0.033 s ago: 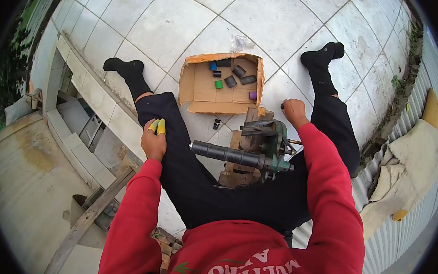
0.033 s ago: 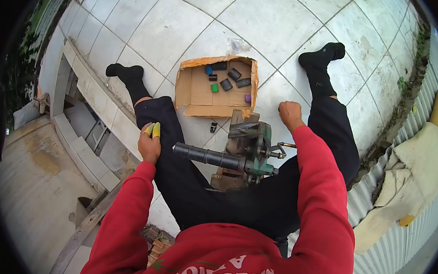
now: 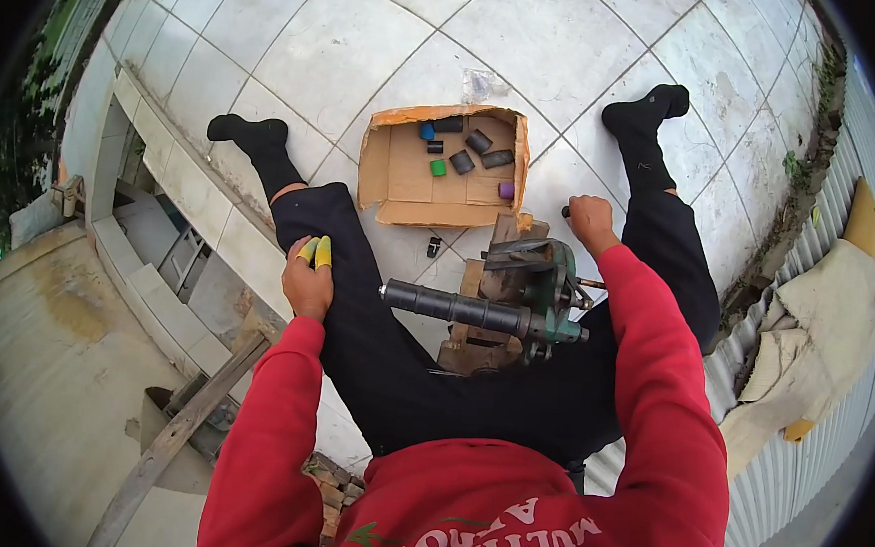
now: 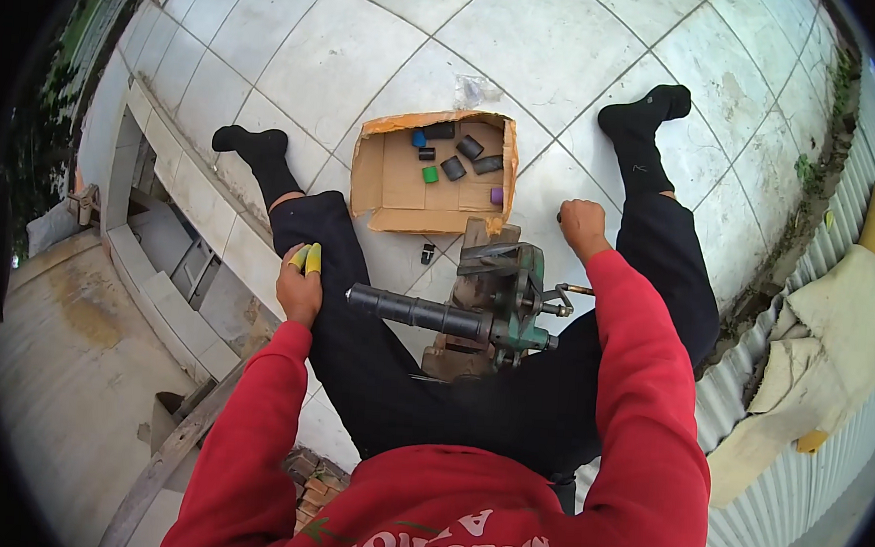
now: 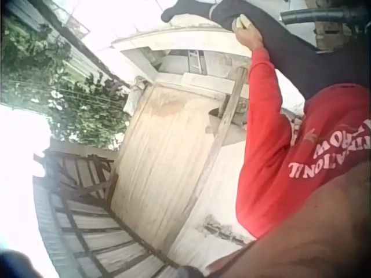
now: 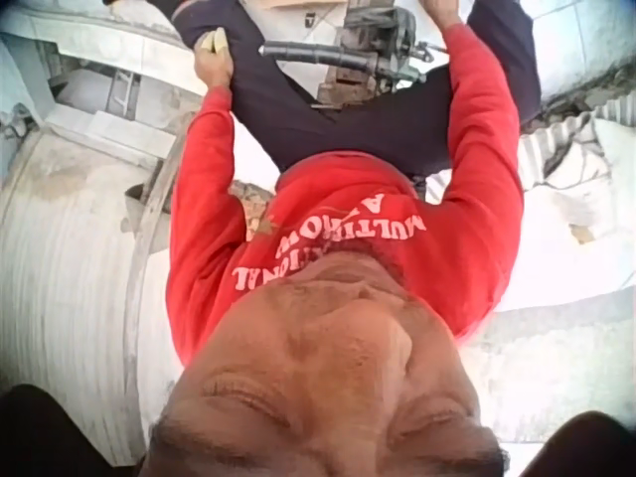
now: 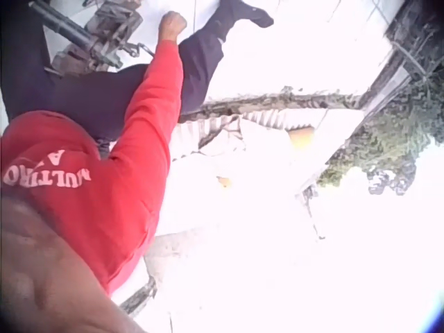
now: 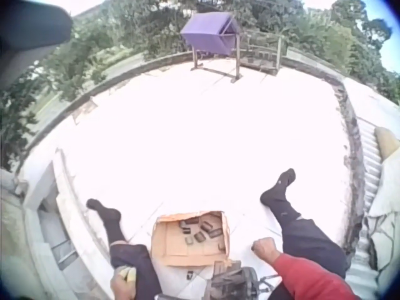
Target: The recorder is sitting on a tiled roof or terrace, taking small plastic or rubber components from a cardboard box and a pile on the floor, and assembling them onto a green metal fixture or vice.
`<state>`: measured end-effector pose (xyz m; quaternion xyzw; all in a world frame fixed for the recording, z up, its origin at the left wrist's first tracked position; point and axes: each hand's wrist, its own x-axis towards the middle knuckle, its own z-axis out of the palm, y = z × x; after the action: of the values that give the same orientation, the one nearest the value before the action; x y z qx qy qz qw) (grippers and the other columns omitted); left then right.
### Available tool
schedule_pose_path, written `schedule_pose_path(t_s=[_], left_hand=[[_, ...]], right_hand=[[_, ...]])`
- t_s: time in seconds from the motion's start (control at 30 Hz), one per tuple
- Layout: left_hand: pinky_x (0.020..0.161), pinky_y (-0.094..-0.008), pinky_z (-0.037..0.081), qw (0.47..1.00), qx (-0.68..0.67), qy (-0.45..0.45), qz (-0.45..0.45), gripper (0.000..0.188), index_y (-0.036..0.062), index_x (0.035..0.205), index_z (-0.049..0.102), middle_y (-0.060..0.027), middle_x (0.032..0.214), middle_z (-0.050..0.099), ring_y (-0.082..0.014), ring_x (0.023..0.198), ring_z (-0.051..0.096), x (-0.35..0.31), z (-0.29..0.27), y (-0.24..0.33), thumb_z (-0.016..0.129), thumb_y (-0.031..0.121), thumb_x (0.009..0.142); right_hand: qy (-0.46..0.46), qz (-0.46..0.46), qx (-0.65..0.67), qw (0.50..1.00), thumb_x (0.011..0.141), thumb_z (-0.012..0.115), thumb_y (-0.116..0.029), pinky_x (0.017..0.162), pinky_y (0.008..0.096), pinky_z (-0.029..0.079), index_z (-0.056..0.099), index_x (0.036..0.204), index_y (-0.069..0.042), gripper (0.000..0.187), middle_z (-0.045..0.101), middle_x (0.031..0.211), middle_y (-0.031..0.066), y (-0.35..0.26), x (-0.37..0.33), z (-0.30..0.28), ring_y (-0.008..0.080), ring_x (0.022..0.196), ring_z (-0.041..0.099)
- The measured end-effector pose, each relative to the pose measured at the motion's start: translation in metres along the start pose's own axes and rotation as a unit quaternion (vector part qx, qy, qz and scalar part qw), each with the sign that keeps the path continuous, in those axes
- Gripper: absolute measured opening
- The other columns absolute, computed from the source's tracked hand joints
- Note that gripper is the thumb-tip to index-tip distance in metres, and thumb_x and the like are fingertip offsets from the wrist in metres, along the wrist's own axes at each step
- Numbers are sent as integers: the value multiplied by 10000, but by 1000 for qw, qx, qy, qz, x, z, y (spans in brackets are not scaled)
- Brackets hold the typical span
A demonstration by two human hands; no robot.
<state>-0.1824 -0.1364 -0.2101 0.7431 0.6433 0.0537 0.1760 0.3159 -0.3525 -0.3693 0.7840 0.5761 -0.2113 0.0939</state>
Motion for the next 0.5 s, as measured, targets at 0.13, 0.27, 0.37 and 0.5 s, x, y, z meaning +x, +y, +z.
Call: schedule_pose_path(t_s=[0.13,0.27,0.37,0.5], left_hand=[[1067,-426,496,999,-24,-13,-47,370,15,1226,723,-147,1335,692,-372,1216,654,-2,-9,5,641,94,875],[1056,-423,502,999,-26,-11,-36,345,13,1217,725,-140,1324,697,-374,1203,658,0,-10,3,653,105,892],[1054,-420,503,999,-23,-13,-22,332,13,1212,727,-140,1317,699,-375,1196,660,0,-4,5,659,112,902],[1038,-423,509,999,-29,-9,-10,325,10,1200,732,-144,1306,705,-378,1188,664,1,-4,7,669,116,899]], right_hand=[[25,10,13,1000,774,790,-108,656,464,570,660,954,-61,227,740,825,147,-11,11,-42,349,772,744],[62,-79,46,994,785,778,-100,673,461,569,652,948,-60,210,719,917,160,-21,20,-41,339,801,740],[54,-138,23,989,774,796,-106,703,457,568,646,948,-62,235,679,987,163,-18,25,-21,332,839,735],[10,-133,4,991,788,823,-164,738,444,569,644,967,-60,274,667,1010,139,-16,28,-16,330,868,732]])
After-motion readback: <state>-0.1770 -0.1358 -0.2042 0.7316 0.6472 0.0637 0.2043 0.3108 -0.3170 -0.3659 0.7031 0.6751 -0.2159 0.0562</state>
